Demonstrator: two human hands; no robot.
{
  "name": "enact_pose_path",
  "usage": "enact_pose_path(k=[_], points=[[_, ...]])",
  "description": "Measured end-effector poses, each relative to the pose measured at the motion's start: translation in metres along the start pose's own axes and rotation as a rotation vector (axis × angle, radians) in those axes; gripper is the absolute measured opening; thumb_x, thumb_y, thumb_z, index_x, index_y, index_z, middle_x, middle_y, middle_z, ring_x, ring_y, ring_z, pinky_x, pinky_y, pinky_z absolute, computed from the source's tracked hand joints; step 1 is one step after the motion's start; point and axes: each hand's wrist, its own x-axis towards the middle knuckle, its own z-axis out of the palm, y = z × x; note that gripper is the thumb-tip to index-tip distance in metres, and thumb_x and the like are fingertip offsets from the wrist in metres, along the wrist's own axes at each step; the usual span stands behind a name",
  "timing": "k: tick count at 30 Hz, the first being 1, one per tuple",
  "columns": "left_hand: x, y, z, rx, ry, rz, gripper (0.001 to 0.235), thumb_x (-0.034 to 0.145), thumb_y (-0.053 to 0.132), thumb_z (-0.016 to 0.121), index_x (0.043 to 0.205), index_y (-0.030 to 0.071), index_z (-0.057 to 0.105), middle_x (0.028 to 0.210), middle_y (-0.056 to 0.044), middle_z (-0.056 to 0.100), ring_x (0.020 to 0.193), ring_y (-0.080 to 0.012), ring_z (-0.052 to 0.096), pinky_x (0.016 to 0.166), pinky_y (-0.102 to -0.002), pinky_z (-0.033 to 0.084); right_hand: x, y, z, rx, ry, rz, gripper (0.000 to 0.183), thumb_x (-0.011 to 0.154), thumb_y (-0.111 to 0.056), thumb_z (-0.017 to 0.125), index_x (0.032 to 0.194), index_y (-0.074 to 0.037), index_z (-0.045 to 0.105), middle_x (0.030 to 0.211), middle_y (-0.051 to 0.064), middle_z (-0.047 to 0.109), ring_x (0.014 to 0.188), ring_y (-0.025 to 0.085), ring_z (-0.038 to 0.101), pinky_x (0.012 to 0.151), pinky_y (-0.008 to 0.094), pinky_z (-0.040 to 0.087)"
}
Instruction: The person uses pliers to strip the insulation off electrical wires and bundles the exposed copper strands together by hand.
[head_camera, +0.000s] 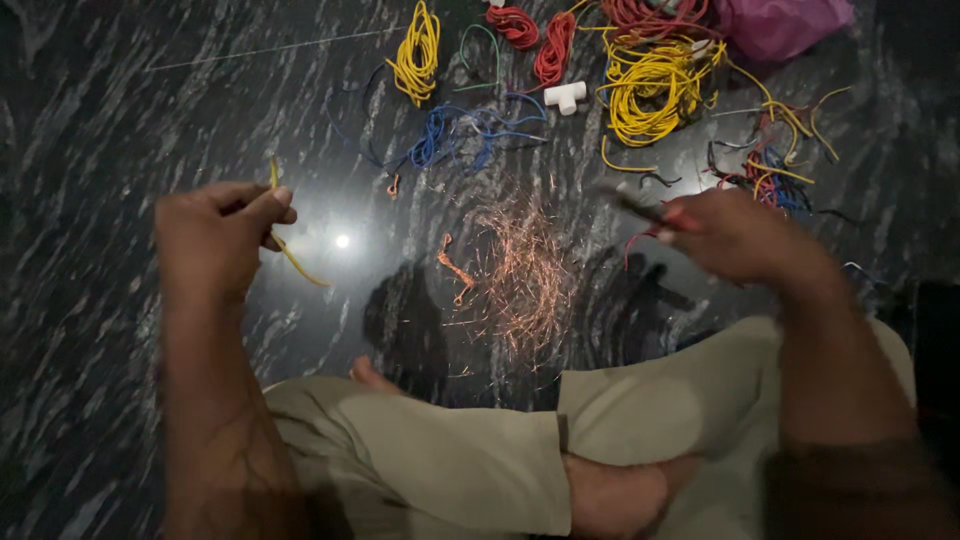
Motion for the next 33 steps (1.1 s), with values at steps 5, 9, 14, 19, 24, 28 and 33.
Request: enact_pose_path(k=[5,9,14,19,24,28,33], points=[[0.001,-0.006,0.003,0.097,0.074,0.114,0.015,0.089,0.010,0.079,0.098,-0.003,0.078,0.079,-0.008,0.076,0.058,-0.0114,0.068,0.055,-0.027,0.054,-0.007,0.051,0.002,0.531,0.155,0.004,0.036,0.096,-0.026,0.068,0.082,0.000,0.048,0.069,0.005,0.053,0.059,0.011,0.048,0.045,0.034,0.040],[0.004,-0.005,0.012,0.067,0.050,0.059,0.015,0.088,0.009,0.079,0.094,-0.004,0.078,0.076,-0.009,0.075,0.055,-0.0122,0.065,0.052,-0.028,0.051,-0.014,0.077,0.008,0.399,0.304,0.102,0.031,0.095,-0.025,0.067,0.075,-0.009,0.049,0.065,0.005,0.054,0.060,0.015,0.048,0.052,0.038,0.042],[0.000,-0.001,0.022,-0.004,-0.013,0.028,0.015,0.090,0.012,0.079,0.092,-0.003,0.079,0.077,-0.007,0.075,0.057,-0.0109,0.061,0.049,-0.029,0.044,0.004,0.091,0.028,0.230,0.371,0.008,0.038,0.091,-0.024,0.073,0.070,-0.007,0.047,0.066,0.007,0.051,0.068,0.016,0.044,0.058,0.042,0.044],[0.000,-0.007,0.028,-0.037,-0.077,0.062,0.014,0.089,0.011,0.076,0.095,-0.001,0.078,0.078,-0.007,0.076,0.058,-0.0116,0.064,0.051,-0.028,0.048,0.015,0.088,0.032,0.207,0.359,-0.010,0.040,0.083,-0.031,0.078,0.070,-0.003,0.053,0.069,0.014,0.061,0.067,0.026,0.056,0.067,0.044,0.049],[0.010,-0.031,0.042,-0.019,-0.145,0.060,0.016,0.089,0.010,0.073,0.101,-0.001,0.077,0.081,-0.008,0.077,0.058,-0.0125,0.066,0.055,-0.029,0.053,0.028,0.099,0.040,0.130,0.377,0.150,0.042,0.080,-0.038,0.082,0.100,-0.003,0.068,0.094,0.021,0.071,0.088,0.037,0.069,0.081,0.047,0.053],[0.012,-0.034,0.051,0.399,-0.044,0.015,0.030,0.079,0.014,0.081,0.108,0.006,0.079,0.089,-0.017,0.077,0.076,-0.0285,0.071,0.070,-0.042,0.054,0.036,0.103,0.049,0.078,0.322,0.281,0.061,0.075,-0.041,0.086,0.121,-0.003,0.070,0.113,0.021,0.073,0.106,0.039,0.071,0.091,0.048,0.055],[0.010,-0.035,0.061,0.663,0.207,0.000,0.033,0.076,0.010,0.075,0.109,0.014,0.079,0.106,-0.019,0.073,0.099,-0.0412,0.070,0.082,-0.051,0.054,0.036,0.100,0.055,0.048,0.334,0.268,0.071,0.068,-0.042,0.093,0.124,-0.005,0.070,0.116,0.022,0.072,0.110,0.039,0.069,0.093,0.047,0.054]])
